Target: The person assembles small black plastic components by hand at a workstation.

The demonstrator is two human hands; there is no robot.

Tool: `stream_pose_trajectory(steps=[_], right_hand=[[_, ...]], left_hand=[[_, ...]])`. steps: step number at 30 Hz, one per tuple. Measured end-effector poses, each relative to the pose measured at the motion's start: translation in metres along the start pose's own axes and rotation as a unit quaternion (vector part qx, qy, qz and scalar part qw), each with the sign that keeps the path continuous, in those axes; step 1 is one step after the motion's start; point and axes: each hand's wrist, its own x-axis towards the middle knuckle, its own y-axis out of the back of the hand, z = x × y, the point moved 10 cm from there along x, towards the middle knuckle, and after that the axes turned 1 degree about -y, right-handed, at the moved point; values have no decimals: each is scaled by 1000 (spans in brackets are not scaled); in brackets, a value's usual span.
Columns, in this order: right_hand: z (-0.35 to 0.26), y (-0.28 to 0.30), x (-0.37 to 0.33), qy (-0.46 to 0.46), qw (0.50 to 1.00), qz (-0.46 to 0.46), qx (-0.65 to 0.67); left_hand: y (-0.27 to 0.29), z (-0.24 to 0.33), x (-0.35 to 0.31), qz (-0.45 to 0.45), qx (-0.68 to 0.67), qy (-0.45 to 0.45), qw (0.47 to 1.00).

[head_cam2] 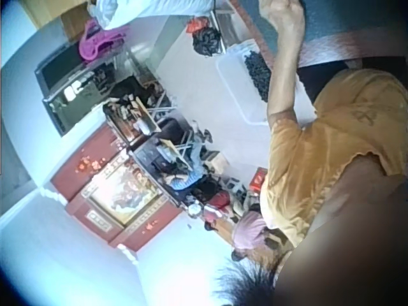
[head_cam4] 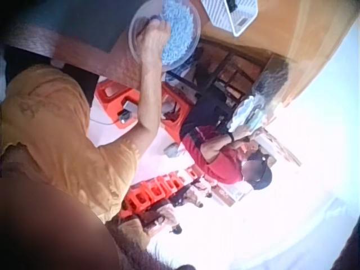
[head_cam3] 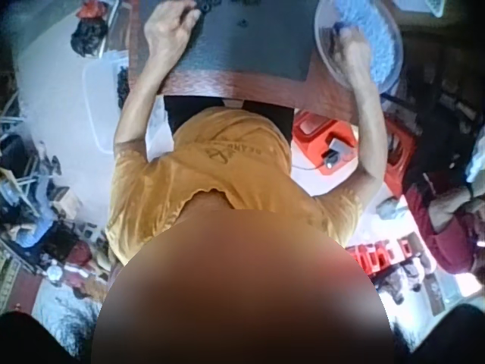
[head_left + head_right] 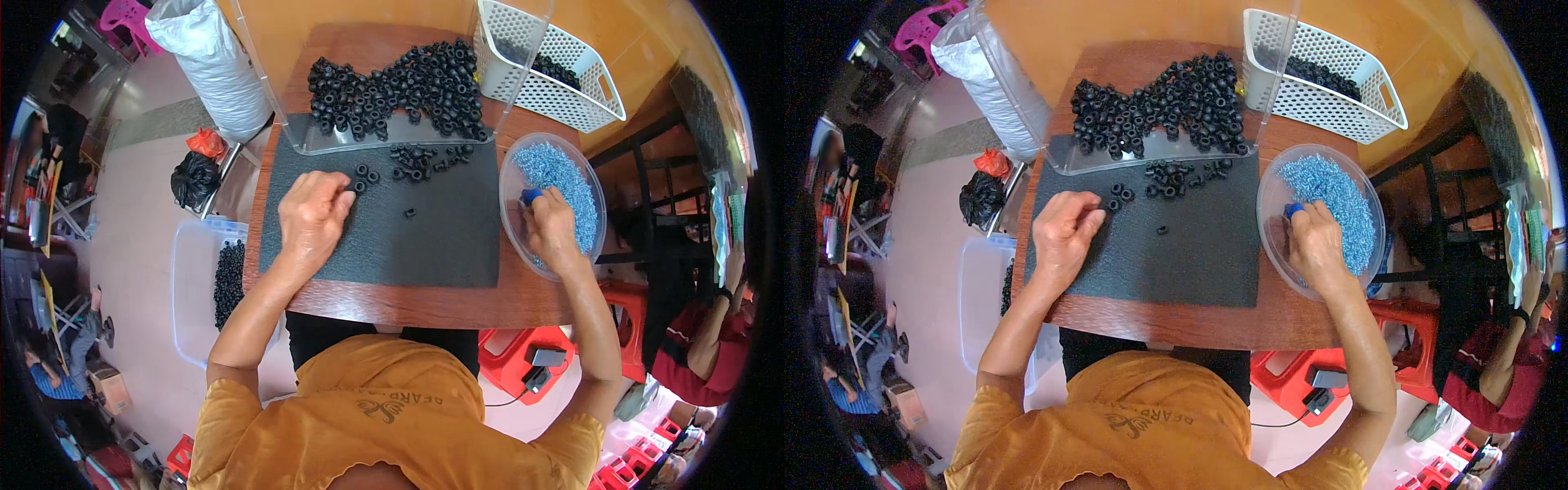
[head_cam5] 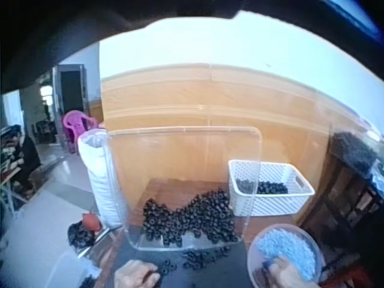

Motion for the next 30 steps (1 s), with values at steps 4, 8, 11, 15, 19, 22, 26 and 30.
stream_pose_trajectory(steps=[4, 8, 11, 15, 19, 22, 26, 30], right_hand=[[1, 22, -2, -79, 991, 63, 88], [4, 21, -14, -176, 966, 78, 174], [-12, 22, -13, -238, 921, 86, 297], [-58, 10, 2, -165, 938, 95, 290], [-102, -18, 12, -6, 992, 70, 109], [-112, -20, 10, 33, 993, 65, 91], [-103, -20, 8, 14, 985, 67, 158], [-99, -21, 9, 2, 981, 89, 174]], left_hand=[[-22, 15, 6, -21, 69, -82, 994], [-38, 7, 8, -66, 115, -103, 986], [-35, 7, 6, -50, 103, -111, 987], [-24, 0, -3, -40, -57, 23, 997], [-46, -26, -33, -75, -433, 338, 832], [-57, -20, -48, -88, -553, 422, 713], [-64, -9, -54, -106, -610, 422, 663], [-75, 3, -58, -128, -636, 418, 636]])
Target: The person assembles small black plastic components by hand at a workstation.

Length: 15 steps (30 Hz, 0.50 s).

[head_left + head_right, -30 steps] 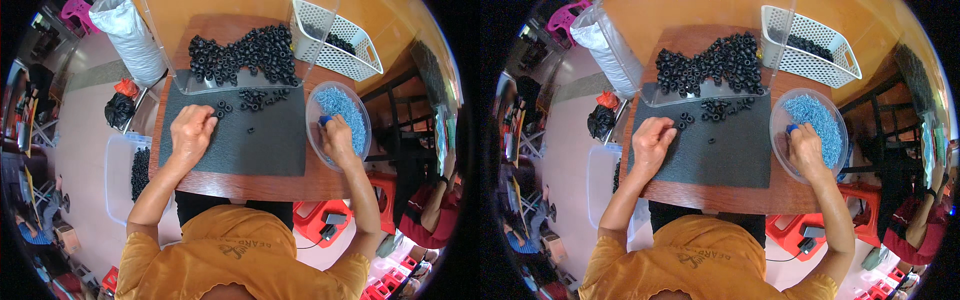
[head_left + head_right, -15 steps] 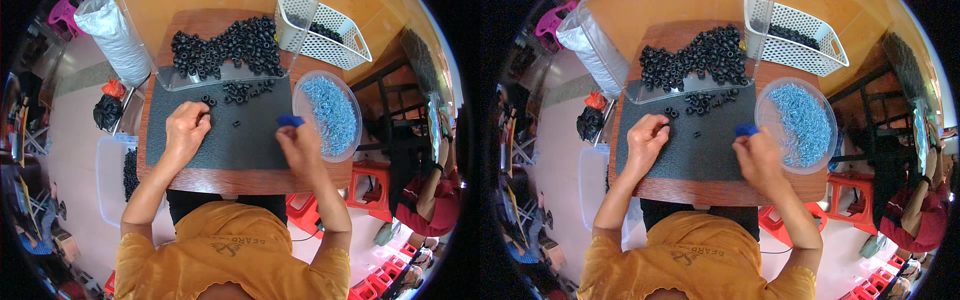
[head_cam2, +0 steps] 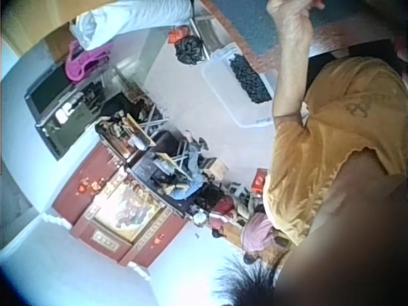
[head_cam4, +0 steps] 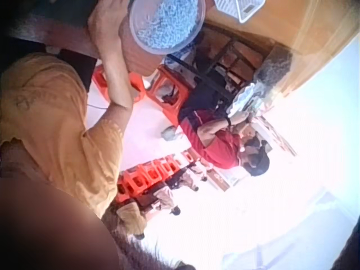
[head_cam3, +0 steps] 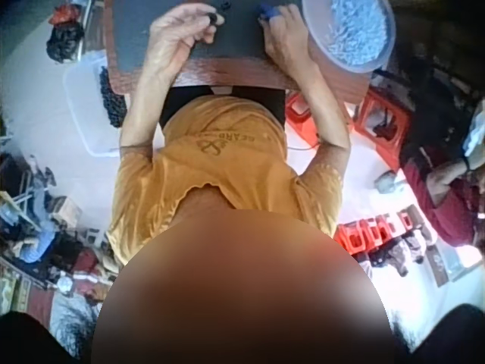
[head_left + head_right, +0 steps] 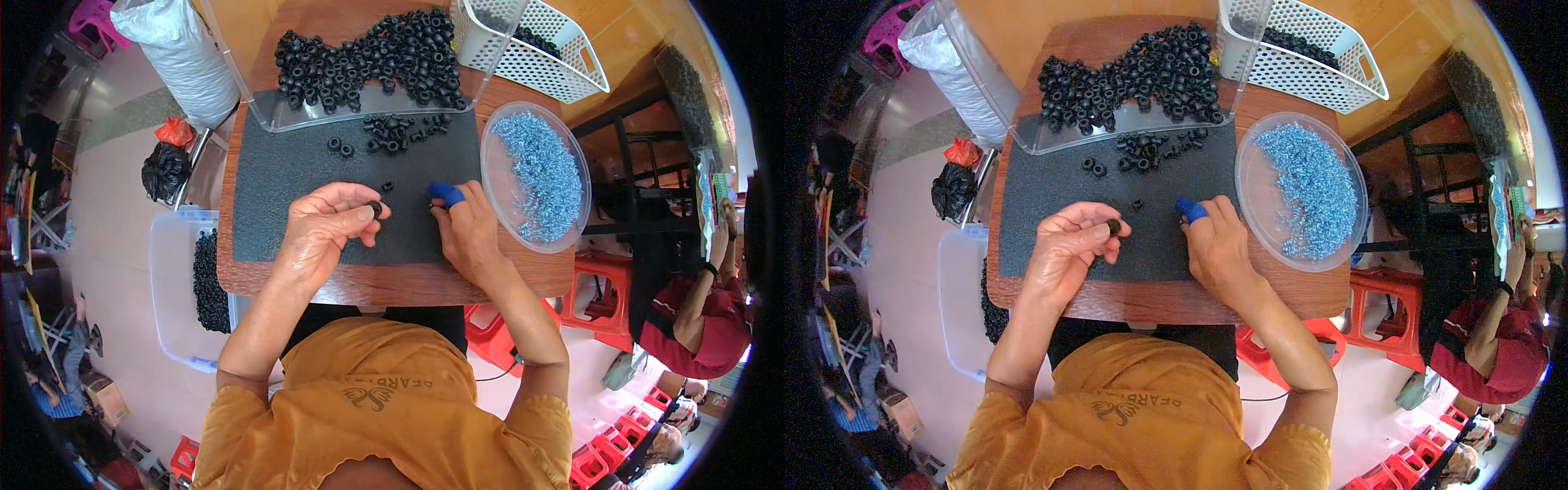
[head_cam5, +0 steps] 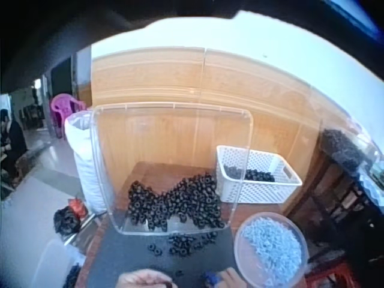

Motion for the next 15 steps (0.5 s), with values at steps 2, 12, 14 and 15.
stream_pose_trajectory(steps=[2, 12, 14, 15], right_hand=[[4, 1, 1, -48, 998, -8, 33], [-15, 17, 8, -188, 959, 23, 212], [-23, 15, 9, -168, 967, 20, 193], [-29, 14, 10, -150, 973, 17, 174]], left_hand=[[-3, -8, -1, -10, -11, 5, 1000], [-17, -26, -4, -22, -67, 30, 997], [-15, -26, -9, -3, -77, 24, 997], [-16, -27, -11, -3, -79, 22, 997]])
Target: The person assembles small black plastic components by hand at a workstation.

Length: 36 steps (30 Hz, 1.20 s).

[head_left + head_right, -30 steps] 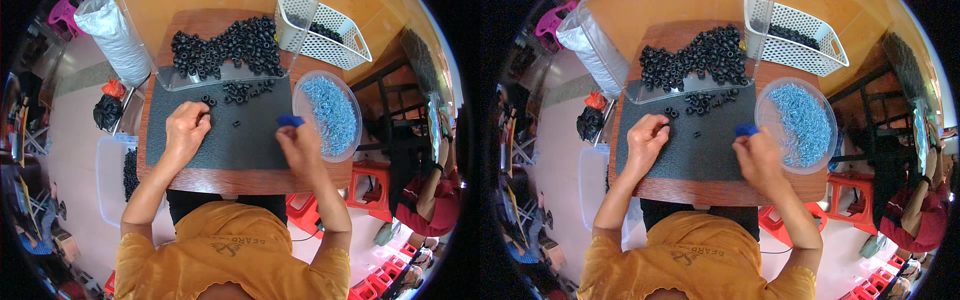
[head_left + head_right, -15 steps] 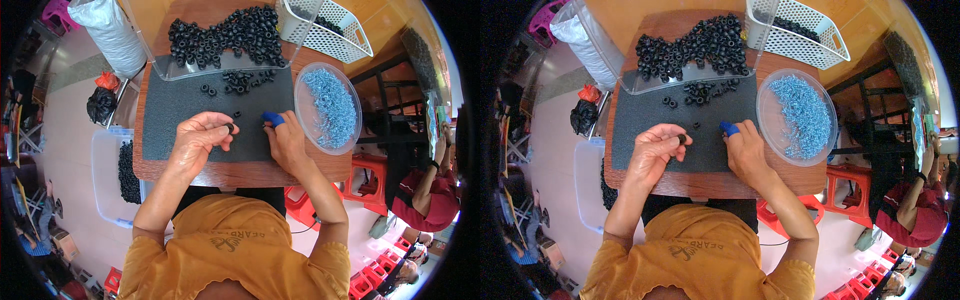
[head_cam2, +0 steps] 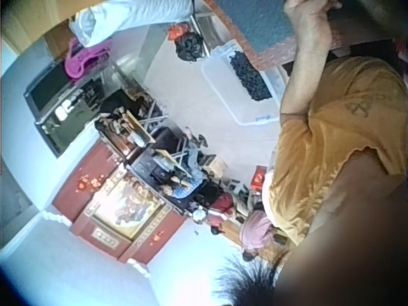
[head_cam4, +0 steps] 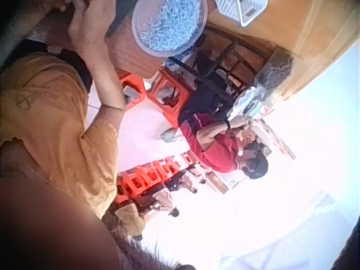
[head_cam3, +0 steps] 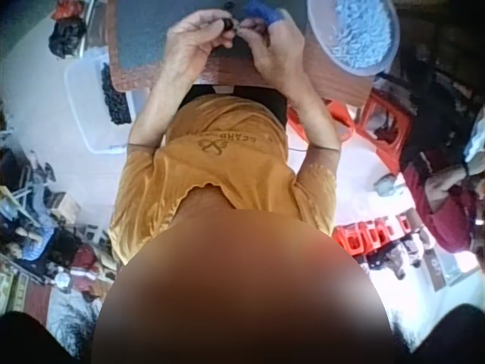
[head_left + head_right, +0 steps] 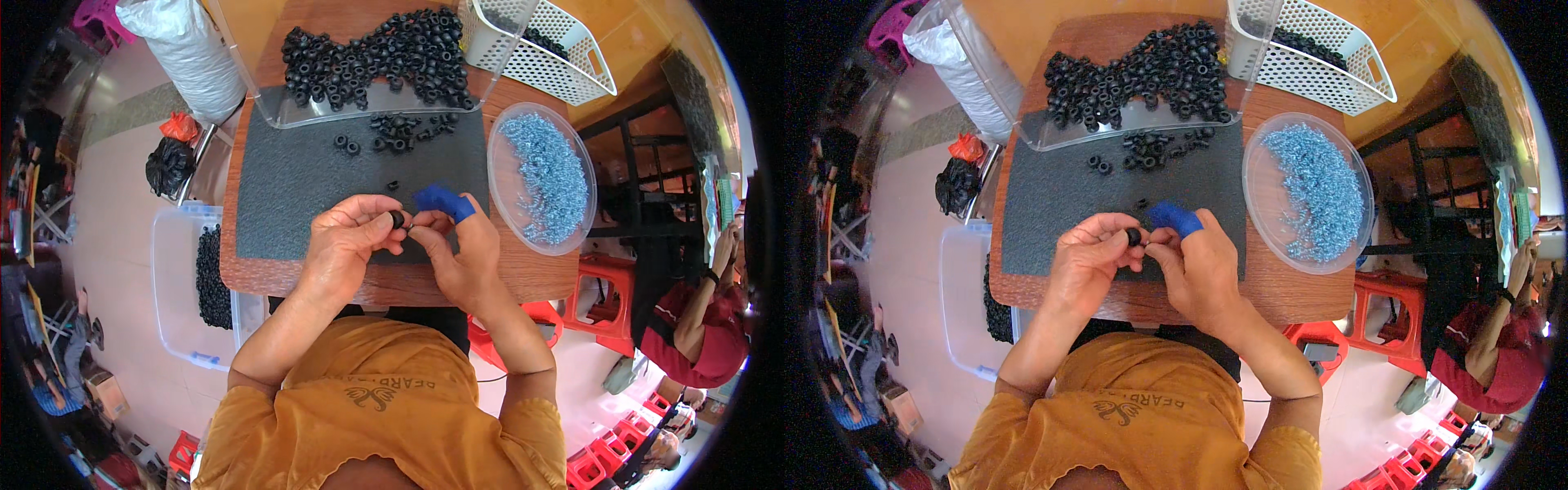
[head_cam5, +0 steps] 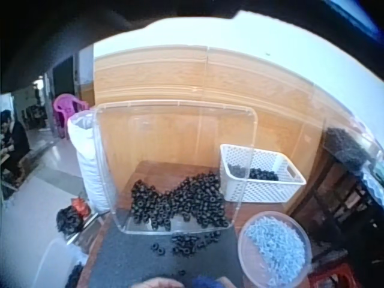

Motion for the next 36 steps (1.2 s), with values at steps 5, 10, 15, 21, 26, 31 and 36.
stream_pose_trajectory(steps=[5, 10, 15, 21, 26, 31, 36], right_hand=[[-6, -5, 0, 9, 999, 26, -28], [-12, -10, -3, 34, 996, 23, -73], [-19, -11, -3, 62, 995, 30, -68], [-23, -13, -4, 57, 997, 21, -56], [-26, -12, -5, 71, 996, 29, -53], [-22, -11, -6, 30, 999, 15, -38], [6, -14, -8, -119, 988, -35, 97]], left_hand=[[4, -7, 1, 49, -16, -55, 997], [7, -10, -2, 57, -34, -61, 996], [9, -10, -4, 58, -47, -74, 994], [6, -9, -5, 33, -60, -69, 995], [-7, -5, -11, 17, -59, -53, 997], [-2, -9, -16, 0, -5, -61, 998], [7, -12, -23, -9, 57, -52, 997]])
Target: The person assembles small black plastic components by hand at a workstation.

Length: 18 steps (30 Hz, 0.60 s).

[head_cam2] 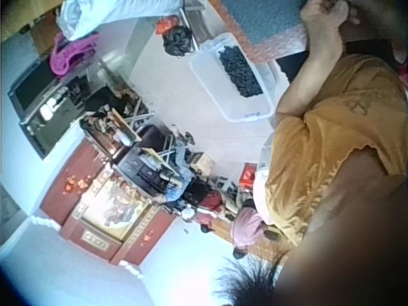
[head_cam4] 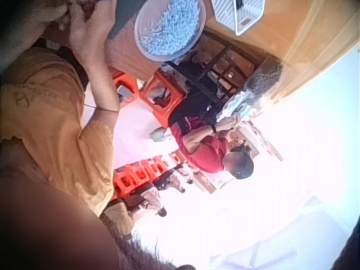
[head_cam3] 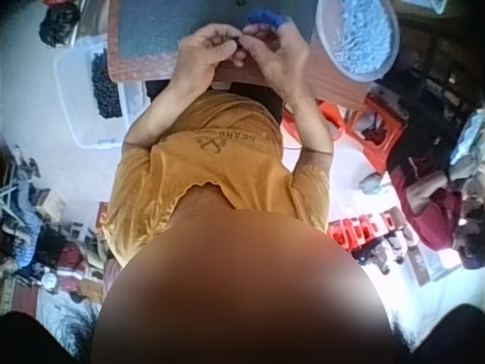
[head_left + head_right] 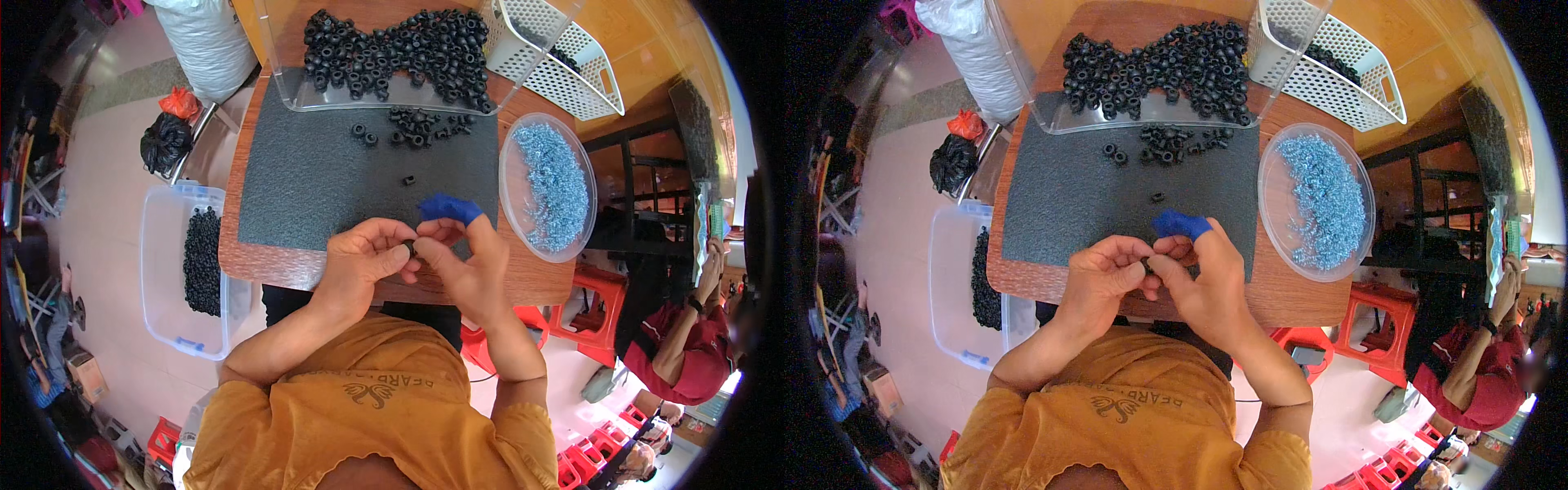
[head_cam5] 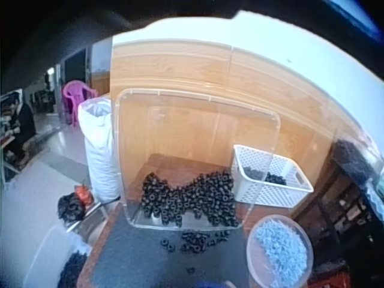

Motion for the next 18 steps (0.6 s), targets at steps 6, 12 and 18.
stream_pose_trajectory(steps=[6, 12, 18], right_hand=[[-3, -2, 37, 172, 967, 41, -186], [-9, -51, 40, 336, 856, -45, -390], [-5, -29, 44, 302, 902, 8, -309]], left_hand=[[12, 1, 2, 12, -82, 42, 996], [16, 8, 6, 9, -107, 43, 993], [16, 7, 9, 12, -121, 44, 992]])
